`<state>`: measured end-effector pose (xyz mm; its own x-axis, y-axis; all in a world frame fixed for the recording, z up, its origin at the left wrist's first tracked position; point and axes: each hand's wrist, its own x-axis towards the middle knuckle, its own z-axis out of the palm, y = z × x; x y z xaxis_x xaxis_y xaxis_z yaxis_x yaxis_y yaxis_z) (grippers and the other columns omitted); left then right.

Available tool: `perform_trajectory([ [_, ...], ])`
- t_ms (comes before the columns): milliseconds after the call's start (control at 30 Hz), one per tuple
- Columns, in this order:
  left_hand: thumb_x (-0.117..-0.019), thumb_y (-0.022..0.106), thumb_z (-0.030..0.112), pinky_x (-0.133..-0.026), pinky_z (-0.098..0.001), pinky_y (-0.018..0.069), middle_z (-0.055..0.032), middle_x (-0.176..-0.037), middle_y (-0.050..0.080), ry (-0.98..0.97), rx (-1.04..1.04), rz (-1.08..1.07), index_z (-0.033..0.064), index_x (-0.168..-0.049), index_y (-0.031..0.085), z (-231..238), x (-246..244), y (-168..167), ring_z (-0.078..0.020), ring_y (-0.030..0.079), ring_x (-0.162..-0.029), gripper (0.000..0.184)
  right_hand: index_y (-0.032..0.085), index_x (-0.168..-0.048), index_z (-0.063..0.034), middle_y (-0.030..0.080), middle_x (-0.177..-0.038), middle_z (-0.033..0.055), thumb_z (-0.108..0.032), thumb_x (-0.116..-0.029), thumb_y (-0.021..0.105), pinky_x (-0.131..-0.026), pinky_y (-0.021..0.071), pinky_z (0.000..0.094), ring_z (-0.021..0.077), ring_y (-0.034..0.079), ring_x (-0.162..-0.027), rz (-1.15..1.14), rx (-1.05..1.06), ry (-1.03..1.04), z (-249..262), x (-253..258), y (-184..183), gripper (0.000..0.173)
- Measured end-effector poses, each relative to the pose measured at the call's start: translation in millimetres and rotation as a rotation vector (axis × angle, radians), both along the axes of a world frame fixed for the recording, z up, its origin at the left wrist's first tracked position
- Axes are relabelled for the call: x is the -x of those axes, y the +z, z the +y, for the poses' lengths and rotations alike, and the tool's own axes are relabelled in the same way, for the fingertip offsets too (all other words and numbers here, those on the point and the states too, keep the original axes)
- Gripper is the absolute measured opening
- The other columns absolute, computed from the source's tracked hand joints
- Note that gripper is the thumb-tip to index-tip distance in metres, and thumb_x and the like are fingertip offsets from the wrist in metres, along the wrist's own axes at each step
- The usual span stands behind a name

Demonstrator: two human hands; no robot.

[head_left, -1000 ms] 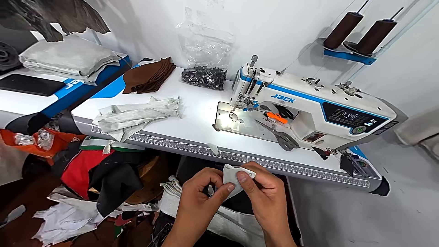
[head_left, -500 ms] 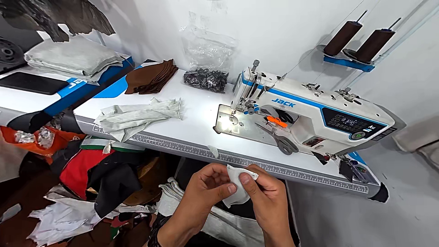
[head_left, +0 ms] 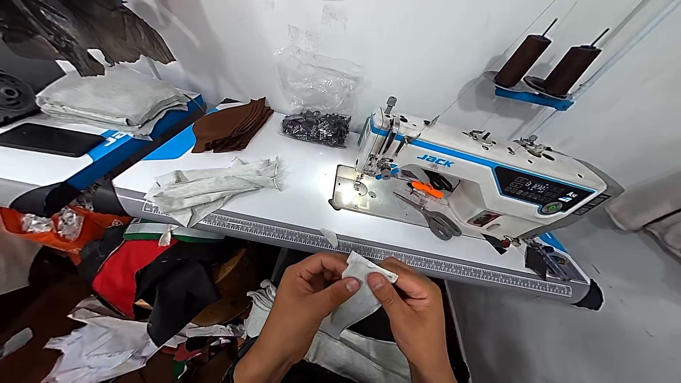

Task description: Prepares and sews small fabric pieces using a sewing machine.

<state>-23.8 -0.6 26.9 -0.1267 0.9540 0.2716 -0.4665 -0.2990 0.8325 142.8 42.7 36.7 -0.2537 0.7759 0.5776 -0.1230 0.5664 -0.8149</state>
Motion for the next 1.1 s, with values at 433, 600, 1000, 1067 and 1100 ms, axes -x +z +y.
perform_trajectory([
  [433, -0.0829, 0.085, 0.014, -0.074, -0.0243, 0.0614, -0.0073, -0.093, 0.073, 0.237, -0.086, 0.012, 0.0091, -0.088, 0.073, 0.4, -5.0, 2.1, -0.0101, 0.071, -0.082, 0.013, 0.077, -0.097, -0.0024, 0.071, -0.086, 0.0026, -0.02, -0.0997, 0.068, -0.071, 0.0571, 0.0207, 0.0049, 0.066, -0.077, 0.008, 0.024, 0.036, 0.8, 2.1, -0.5, 0.02],
  [600, -0.0819, 0.084, 0.007, -0.071, -0.0237, 0.0614, -0.0076, -0.093, 0.071, 0.295, -0.158, 0.023, 0.0079, -0.091, 0.071, 2.8, -11.7, 3.8, -0.0105, 0.07, -0.079, 0.016, 0.075, -0.101, -0.0029, 0.072, -0.089, 0.0027, -0.019, -0.102, 0.064, -0.076, 0.0575, 0.0218, 0.0051, 0.067, -0.082, 0.118, 0.111, 0.076, -0.9, 9.4, -2.6, 0.02],
  [1000, -0.0843, 0.082, 0.008, -0.078, -0.0255, 0.0616, -0.0069, -0.094, 0.073, 0.338, -0.145, -0.018, 0.011, -0.108, 0.072, 1.5, -14.7, 7.6, -0.0109, 0.072, -0.083, 0.026, 0.078, -0.097, -0.0027, 0.075, -0.089, 0.0048, -0.015, -0.094, 0.074, -0.075, 0.0599, 0.0229, 0.0061, 0.07, -0.08, 0.237, 0.178, 0.081, -1.6, 22.6, -12.7, 0.013],
  [1067, -0.0853, 0.081, 0.01, -0.08, -0.025, 0.0612, -0.005, -0.095, 0.073, 0.331, -0.128, -0.011, 0.0136, -0.112, 0.073, 2.3, -13.1, 10.0, -0.0098, 0.072, -0.085, 0.029, 0.077, -0.099, -0.0026, 0.073, -0.089, 0.0044, -0.015, -0.0944, 0.074, -0.074, 0.0589, 0.0225, 0.0062, 0.068, -0.08, 0.206, 0.162, 0.097, -0.2, 20.4, -11.9, 0.013],
  [1100, -0.085, 0.082, 0.01, -0.079, -0.0254, 0.0613, -0.005, -0.094, 0.073, 0.33, -0.117, -0.023, 0.014, -0.112, 0.073, 2.9, -12.9, 11.2, -0.0098, 0.071, -0.084, 0.028, 0.076, -0.102, -0.0022, 0.073, -0.09, 0.0049, -0.015, -0.0936, 0.075, -0.074, 0.0597, 0.0233, 0.007, 0.069, -0.08, 0.195, 0.164, 0.114, -0.3, 19.4, -11.8, 0.015],
])
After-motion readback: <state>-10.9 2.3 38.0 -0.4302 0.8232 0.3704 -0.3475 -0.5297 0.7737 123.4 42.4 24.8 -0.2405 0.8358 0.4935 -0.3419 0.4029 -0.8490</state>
